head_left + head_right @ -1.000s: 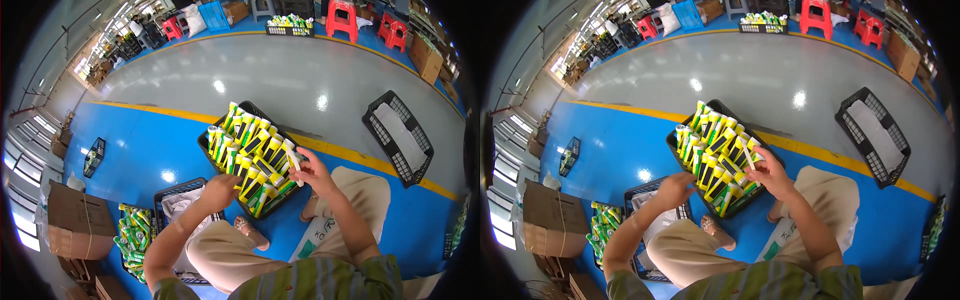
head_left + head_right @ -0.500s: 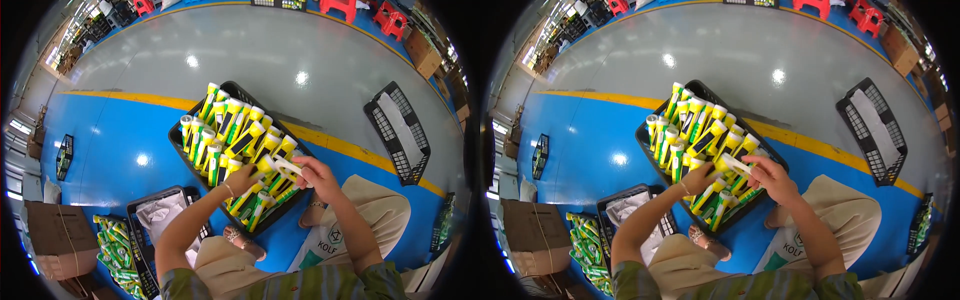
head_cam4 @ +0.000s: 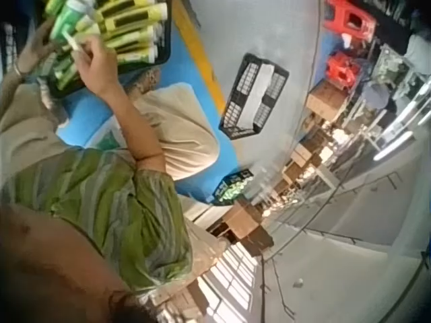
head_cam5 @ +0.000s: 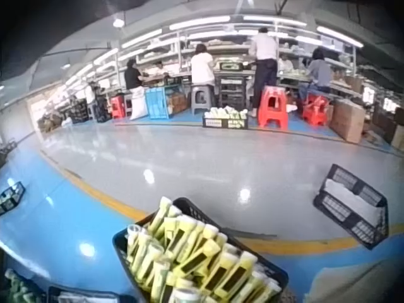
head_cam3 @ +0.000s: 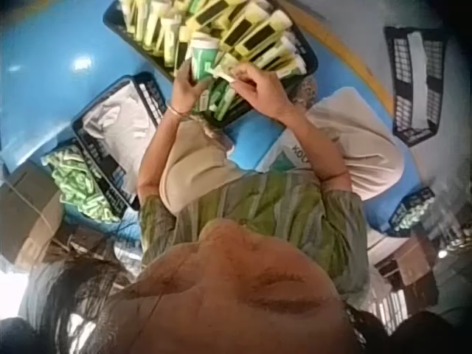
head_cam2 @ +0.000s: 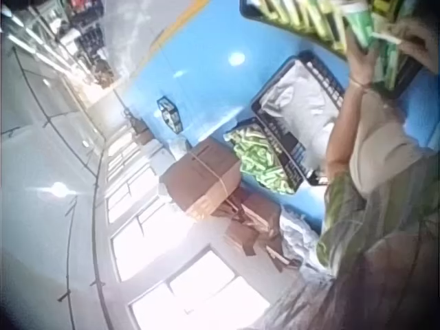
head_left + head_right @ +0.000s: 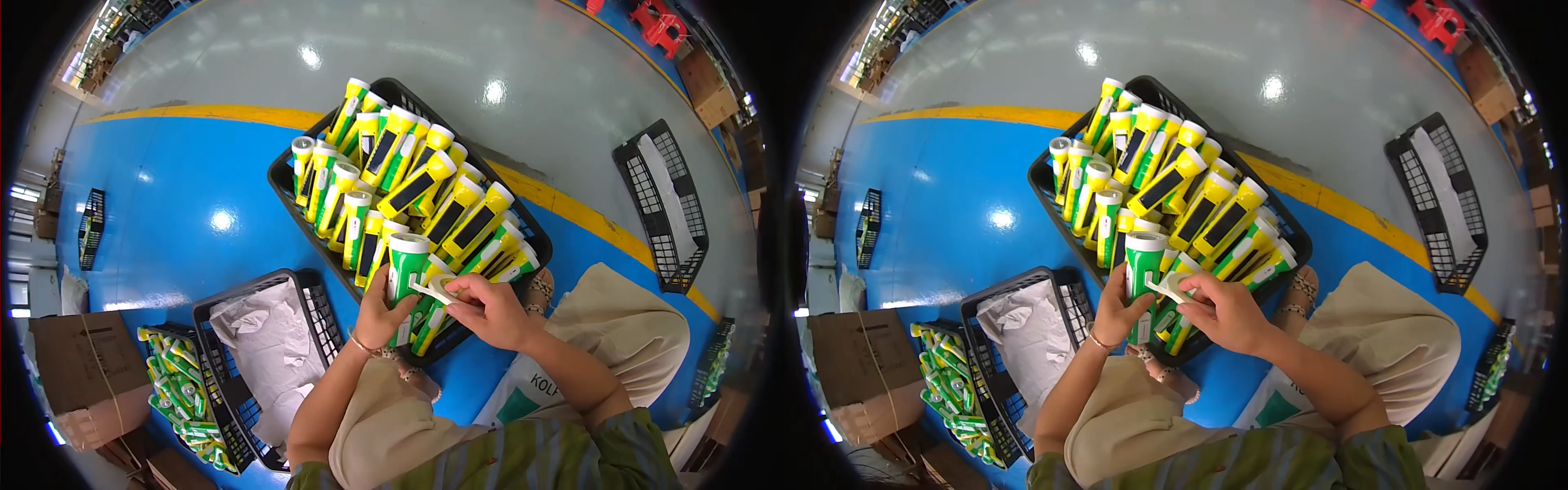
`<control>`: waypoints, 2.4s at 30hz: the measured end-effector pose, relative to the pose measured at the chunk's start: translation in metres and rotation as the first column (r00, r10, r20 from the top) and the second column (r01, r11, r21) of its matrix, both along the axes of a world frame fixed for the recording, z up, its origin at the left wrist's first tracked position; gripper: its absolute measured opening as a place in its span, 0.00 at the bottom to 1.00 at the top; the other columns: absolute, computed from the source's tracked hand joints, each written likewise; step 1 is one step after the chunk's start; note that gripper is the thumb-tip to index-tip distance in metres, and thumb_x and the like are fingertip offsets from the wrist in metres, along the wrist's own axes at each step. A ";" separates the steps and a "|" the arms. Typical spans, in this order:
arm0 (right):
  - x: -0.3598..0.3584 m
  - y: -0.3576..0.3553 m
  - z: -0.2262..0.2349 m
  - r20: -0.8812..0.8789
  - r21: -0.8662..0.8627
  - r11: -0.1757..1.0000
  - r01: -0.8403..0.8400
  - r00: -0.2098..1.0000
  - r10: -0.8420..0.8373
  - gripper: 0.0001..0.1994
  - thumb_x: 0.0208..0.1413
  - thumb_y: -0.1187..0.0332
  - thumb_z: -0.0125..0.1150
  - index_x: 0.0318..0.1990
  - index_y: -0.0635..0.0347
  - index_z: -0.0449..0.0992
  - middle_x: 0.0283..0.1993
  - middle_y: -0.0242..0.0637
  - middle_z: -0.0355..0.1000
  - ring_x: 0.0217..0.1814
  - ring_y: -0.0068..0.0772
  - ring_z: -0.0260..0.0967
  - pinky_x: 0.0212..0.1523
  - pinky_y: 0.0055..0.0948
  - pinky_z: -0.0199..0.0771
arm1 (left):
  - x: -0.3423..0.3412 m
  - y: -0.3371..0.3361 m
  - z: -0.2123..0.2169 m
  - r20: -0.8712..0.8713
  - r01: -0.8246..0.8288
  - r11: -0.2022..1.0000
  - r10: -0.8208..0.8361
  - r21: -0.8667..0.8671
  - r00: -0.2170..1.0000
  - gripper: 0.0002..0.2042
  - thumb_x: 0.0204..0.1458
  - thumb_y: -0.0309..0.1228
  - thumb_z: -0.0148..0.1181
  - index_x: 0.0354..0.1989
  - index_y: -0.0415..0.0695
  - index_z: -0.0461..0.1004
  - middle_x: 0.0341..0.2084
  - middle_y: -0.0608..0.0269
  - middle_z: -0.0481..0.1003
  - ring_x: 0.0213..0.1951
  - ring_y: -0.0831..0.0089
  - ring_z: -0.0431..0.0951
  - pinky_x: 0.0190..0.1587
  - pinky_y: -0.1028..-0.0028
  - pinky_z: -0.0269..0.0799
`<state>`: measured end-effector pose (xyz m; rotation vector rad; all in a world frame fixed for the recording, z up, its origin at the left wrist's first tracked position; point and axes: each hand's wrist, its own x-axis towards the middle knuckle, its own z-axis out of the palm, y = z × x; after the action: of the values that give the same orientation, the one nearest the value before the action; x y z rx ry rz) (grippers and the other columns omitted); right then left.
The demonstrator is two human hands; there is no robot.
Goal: Applying adhesive labels to the tops of plastic flashlights.
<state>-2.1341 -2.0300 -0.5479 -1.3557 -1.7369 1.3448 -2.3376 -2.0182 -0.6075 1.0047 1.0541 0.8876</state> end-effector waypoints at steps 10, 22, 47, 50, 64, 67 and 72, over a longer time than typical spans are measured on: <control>-0.014 0.000 -0.015 0.009 0.065 0.998 0.014 1.000 -0.015 0.12 0.49 0.69 0.61 0.36 0.61 0.65 0.21 0.37 0.70 0.18 0.30 0.67 0.21 0.26 0.64 | -0.003 -0.013 -0.008 -0.200 0.039 0.980 0.001 0.193 0.980 0.34 0.39 0.24 0.64 0.57 0.34 0.55 0.41 0.53 0.71 0.43 0.68 0.72 0.46 0.73 0.67; -0.011 0.005 -0.015 0.138 0.107 0.994 -0.015 0.990 0.001 0.09 0.50 0.74 0.59 0.38 0.62 0.69 0.27 0.38 0.73 0.23 0.25 0.70 0.26 0.21 0.68 | 0.000 -0.020 -0.001 0.089 -0.030 0.999 0.026 0.042 0.996 0.18 0.55 0.28 0.51 0.53 0.35 0.61 0.38 0.62 0.70 0.38 0.78 0.68 0.42 0.80 0.64; -0.089 -0.009 -0.027 0.249 0.309 0.804 -0.508 0.859 0.447 0.03 0.44 0.71 0.60 0.27 0.53 0.72 0.22 0.36 0.65 0.26 0.40 0.67 0.24 0.34 0.67 | -0.108 0.004 -0.054 -0.247 -0.743 0.669 0.725 0.031 0.643 0.09 0.45 0.25 0.56 0.33 0.38 0.65 0.25 0.60 0.70 0.23 0.75 0.70 0.25 0.74 0.68; -0.078 -0.008 -0.039 0.195 0.335 0.878 -0.342 0.937 0.291 0.03 0.45 0.72 0.60 0.28 0.55 0.72 0.22 0.36 0.66 0.25 0.41 0.67 0.23 0.34 0.66 | -0.218 -0.007 -0.113 -0.309 -0.914 0.373 0.898 0.156 0.314 0.08 0.47 0.28 0.56 0.32 0.38 0.66 0.26 0.59 0.70 0.22 0.71 0.72 0.23 0.70 0.71; -0.036 0.012 -0.046 0.213 0.300 0.942 -0.151 0.973 0.088 0.03 0.47 0.73 0.59 0.29 0.60 0.71 0.24 0.39 0.67 0.25 0.41 0.66 0.25 0.32 0.66 | -0.157 -0.021 -0.177 -0.836 -0.296 0.914 0.383 0.279 0.393 0.19 0.42 0.27 0.57 0.42 0.30 0.64 0.33 0.36 0.68 0.38 0.41 0.68 0.40 0.53 0.64; -0.032 0.010 -0.048 0.200 0.295 0.947 -0.131 0.977 0.073 0.04 0.47 0.74 0.60 0.29 0.60 0.71 0.25 0.39 0.67 0.25 0.41 0.66 0.25 0.32 0.66 | -0.124 -0.033 -0.145 -0.872 -0.242 0.964 0.213 0.113 0.441 0.21 0.39 0.22 0.52 0.46 0.34 0.64 0.34 0.36 0.68 0.41 0.39 0.66 0.44 0.53 0.62; -0.027 0.014 -0.047 0.201 0.303 0.947 -0.102 0.979 0.041 0.04 0.47 0.74 0.60 0.30 0.60 0.71 0.25 0.39 0.68 0.25 0.41 0.67 0.25 0.32 0.66 | -0.081 -0.003 -0.093 -0.730 0.025 0.765 0.603 0.643 0.320 0.27 0.38 0.32 0.65 0.48 0.35 0.64 0.43 0.46 0.66 0.47 0.51 0.64 0.48 0.60 0.61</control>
<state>-2.1607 -2.0162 -0.5948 -1.2845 -2.0453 0.9451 -2.4189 -2.0209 -0.7001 1.9955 2.1082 0.9526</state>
